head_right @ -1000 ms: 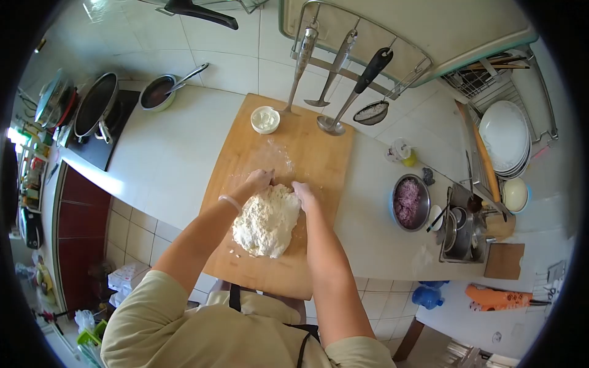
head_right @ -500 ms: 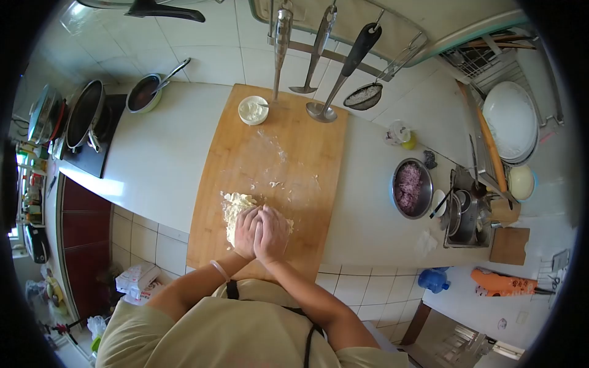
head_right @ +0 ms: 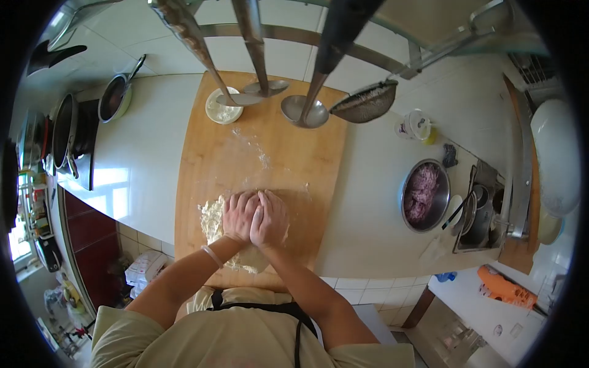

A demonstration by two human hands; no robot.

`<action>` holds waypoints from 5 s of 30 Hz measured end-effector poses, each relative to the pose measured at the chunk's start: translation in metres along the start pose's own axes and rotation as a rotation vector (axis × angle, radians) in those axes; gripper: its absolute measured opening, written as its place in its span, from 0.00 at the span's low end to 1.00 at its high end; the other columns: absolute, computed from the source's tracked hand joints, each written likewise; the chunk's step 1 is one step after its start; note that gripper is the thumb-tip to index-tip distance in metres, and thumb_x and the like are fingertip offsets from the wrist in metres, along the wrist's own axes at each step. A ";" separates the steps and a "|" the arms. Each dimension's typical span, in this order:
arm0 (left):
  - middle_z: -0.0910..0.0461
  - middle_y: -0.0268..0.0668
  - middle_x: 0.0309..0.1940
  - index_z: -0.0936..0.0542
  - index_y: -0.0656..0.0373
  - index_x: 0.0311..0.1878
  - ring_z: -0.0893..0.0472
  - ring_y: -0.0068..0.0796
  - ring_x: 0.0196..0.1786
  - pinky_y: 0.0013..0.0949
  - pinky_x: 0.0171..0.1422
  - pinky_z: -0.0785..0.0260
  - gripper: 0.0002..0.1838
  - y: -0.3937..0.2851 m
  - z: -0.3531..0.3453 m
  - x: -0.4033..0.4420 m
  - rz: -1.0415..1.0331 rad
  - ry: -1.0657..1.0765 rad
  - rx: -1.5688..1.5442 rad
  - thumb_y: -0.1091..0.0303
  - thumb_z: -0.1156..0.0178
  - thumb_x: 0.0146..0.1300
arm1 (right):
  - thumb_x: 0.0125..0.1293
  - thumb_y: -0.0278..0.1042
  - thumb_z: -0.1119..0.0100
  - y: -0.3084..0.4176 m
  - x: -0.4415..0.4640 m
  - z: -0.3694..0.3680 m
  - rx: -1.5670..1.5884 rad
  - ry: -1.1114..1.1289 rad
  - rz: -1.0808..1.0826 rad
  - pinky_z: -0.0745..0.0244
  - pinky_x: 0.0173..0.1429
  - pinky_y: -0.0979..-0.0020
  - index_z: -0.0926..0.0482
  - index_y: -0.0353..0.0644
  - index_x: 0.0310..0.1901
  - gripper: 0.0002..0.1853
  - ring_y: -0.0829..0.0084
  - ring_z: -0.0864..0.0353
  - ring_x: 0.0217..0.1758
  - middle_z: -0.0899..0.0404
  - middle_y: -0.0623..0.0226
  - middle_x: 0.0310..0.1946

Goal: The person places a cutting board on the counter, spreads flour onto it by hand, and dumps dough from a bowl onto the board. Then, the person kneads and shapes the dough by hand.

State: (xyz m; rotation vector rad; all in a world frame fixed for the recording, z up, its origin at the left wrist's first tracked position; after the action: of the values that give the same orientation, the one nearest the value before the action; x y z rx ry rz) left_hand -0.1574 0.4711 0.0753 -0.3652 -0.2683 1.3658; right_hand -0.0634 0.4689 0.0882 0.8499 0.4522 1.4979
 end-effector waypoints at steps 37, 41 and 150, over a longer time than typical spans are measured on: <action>0.20 0.34 0.44 0.20 0.52 0.44 0.24 0.36 0.47 0.44 0.60 0.38 0.16 -0.020 0.013 0.010 -0.185 -0.182 -0.043 0.55 0.48 0.60 | 0.69 0.37 0.54 -0.002 -0.008 0.015 0.082 -0.039 0.079 0.31 0.62 0.50 0.24 0.38 0.59 0.21 0.48 0.24 0.56 0.23 0.50 0.58; 0.19 0.32 0.38 0.19 0.50 0.37 0.23 0.34 0.47 0.43 0.59 0.39 0.12 -0.010 -0.007 0.041 -0.168 -0.245 -0.077 0.54 0.46 0.60 | 0.69 0.39 0.51 -0.013 0.017 0.012 0.003 -0.111 0.041 0.29 0.59 0.53 0.26 0.38 0.61 0.22 0.48 0.23 0.53 0.22 0.50 0.54; 0.16 0.46 0.41 0.24 0.60 0.56 0.17 0.52 0.47 0.51 0.50 0.25 0.20 0.001 0.052 -0.056 -0.043 0.474 -0.097 0.57 0.54 0.70 | 0.76 0.37 0.54 0.076 -0.096 0.027 0.717 -0.025 -0.205 0.28 0.58 0.64 0.24 0.35 0.52 0.15 0.65 0.22 0.51 0.21 0.58 0.46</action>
State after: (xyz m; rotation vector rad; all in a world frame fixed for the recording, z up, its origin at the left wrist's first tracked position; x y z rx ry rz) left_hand -0.1893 0.4209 0.1236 -0.7450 0.0509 1.1872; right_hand -0.1014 0.3598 0.1384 1.3262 1.0583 1.1308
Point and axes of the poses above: each hand's wrist, its own x-axis towards the middle knuckle, its own z-axis out of the back of the hand, y = z × x, the point moved 8 cm from there along x, towards the middle knuckle
